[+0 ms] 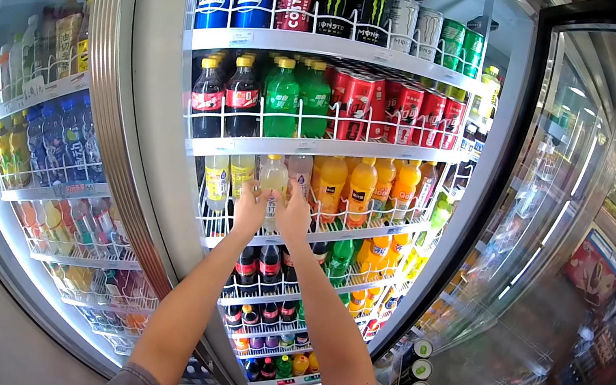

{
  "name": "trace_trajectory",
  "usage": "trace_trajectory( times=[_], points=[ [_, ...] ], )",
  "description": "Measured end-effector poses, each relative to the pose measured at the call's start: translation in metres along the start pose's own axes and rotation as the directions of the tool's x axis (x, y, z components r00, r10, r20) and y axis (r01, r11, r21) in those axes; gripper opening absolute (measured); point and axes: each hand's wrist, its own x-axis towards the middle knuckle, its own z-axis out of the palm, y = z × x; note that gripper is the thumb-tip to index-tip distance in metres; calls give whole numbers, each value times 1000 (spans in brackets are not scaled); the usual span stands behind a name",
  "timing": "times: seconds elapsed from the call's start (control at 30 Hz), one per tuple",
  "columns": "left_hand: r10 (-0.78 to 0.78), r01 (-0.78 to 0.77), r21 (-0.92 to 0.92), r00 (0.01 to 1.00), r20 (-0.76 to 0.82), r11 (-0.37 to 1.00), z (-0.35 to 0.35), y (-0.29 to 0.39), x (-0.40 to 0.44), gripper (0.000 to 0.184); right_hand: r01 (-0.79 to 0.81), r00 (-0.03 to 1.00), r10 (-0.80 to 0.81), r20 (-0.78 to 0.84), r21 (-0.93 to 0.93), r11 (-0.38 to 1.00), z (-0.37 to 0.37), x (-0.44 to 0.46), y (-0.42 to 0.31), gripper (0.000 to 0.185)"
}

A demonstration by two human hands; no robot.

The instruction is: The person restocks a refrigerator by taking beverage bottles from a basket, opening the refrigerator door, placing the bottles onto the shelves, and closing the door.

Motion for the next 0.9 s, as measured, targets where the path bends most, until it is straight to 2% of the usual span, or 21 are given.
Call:
trace_trajectory(
  times=[0.1, 0.23, 0.3, 0.33, 0.37, 0.47, 0.53, 0.57, 0.6, 0.63, 0.67, 0.7, 0.73, 0.77, 0.8, 0.83, 0.87, 0.9],
  points=[
    [13, -13, 4, 1000, 13, 1000, 1, -3, -1, 39, 12, 1000, -12, -5, 48, 999, -3, -3, 3, 44],
    [135, -136, 68, 991, 12, 988, -3, -6, -8, 36, 55, 998, -54, -18, 69, 996, -1, -4, 7, 49],
    [160, -160, -28, 987, 2, 987, -5, -7, -11, 42, 36, 999, -36, -1, 83, 996, -4, -5, 7, 50],
    [109, -110, 28, 992, 61, 993, -8, -7, -11, 53, 27, 999, -29, 21, 98, 995, -7, -5, 5, 50],
    [117, -119, 25, 991, 67, 993, -10, -6, -11, 53, 29, 999, -30, 10, 94, 995, -8, -4, 3, 50],
    [22, -27, 29, 986, 163, 999, -10, -16, -2, 61, -23, 999, 22, 41, 34, 999, -8, -2, -4, 59],
    [50, -59, 71, 992, 113, 996, -3, -24, -1, 60, -33, 997, 44, 61, -173, 984, -3, 4, -14, 72],
    [69, -78, 119, 995, 75, 990, 1, -26, -1, 59, -19, 998, 29, 54, -174, 985, -1, 5, -17, 72],
    [8, -14, 48, 990, 138, 999, -5, -16, -6, 57, 22, 1000, -20, 13, -195, 980, 0, 2, -14, 75],
    [11, -16, 37, 991, 132, 999, -7, -5, -6, 57, 61, 998, -67, -21, -220, 974, 0, 0, -12, 78],
    [63, -64, 7, 992, 106, 998, -10, 1, -10, 57, 116, 990, -131, -48, -235, 965, -2, -3, -7, 57],
    [106, -105, -14, 991, 86, 994, -12, 1, -18, 56, 107, 992, -120, -40, -236, 966, -6, -9, -10, 57],
    [162, -163, 17, 985, 56, 986, -14, 4, -22, 55, 51, 998, -53, -16, -83, 995, -14, -14, -21, 58],
    [151, -152, 19, 987, 62, 988, -17, 7, -26, 55, -10, 1000, 9, 17, 67, 998, -21, -17, -32, 59],
    [258, -258, -5, 965, 40, 966, -23, 16, -32, 54, 62, 995, -58, -75, 52, 997, -22, -19, -37, 54],
    [362, -361, -25, 932, 14, 932, -25, 21, -35, 54, 53, 997, -49, -66, 50, 997, -25, -19, -43, 54],
    [435, -437, -99, 899, -47, 894, -25, 24, -37, 51, 64, 995, -50, -89, 156, 986, -28, -18, -49, 54],
    [424, -426, -94, 905, -43, 900, -28, 31, -41, 51, 76, 992, -47, -113, 262, 962, -30, -16, -54, 54]
  ],
)
